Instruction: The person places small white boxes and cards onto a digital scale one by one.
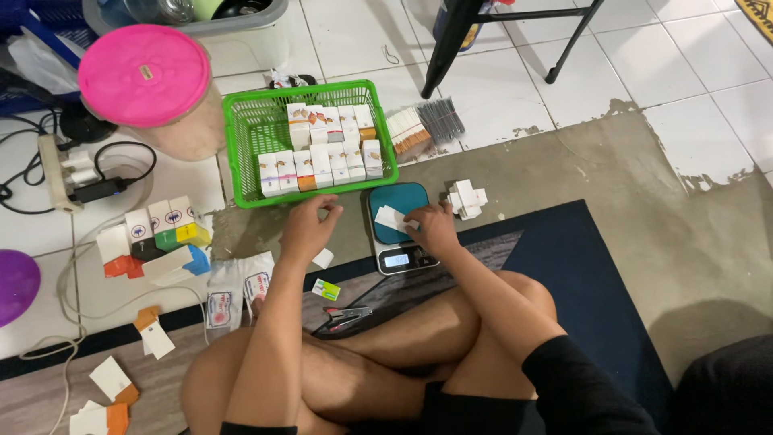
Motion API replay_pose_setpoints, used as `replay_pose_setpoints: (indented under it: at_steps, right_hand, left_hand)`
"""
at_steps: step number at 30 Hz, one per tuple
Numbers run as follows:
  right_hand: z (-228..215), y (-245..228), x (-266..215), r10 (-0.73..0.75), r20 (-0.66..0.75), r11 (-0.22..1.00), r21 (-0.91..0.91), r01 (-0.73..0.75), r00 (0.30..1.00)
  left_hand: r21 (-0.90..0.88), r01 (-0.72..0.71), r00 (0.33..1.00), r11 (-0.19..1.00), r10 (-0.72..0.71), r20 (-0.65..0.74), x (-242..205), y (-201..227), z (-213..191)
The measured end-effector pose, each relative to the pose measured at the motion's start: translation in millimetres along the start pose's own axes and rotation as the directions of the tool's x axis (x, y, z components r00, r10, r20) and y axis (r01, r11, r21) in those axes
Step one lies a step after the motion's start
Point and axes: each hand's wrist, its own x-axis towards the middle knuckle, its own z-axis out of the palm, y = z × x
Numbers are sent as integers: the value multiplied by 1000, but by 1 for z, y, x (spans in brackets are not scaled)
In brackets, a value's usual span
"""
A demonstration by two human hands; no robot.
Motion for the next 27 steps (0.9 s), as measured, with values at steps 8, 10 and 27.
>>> replay_pose_setpoints:
  at_steps: [8,10,27]
  right_hand:
    - [12,19,10,110,-150,980,183,-82,982]
    - [13,27,14,157,-203,965,240,-107,967]
    - [53,-102,51,-231,-293,969,-151,194,928]
  left_hand:
    - [-14,15,1000,1000,-15,19,-1,1,-2]
    - [-16,18,1000,1000,-18,14,-1,0,-3]
    - [-106,-63,988,992,47,-144,2,5,-20]
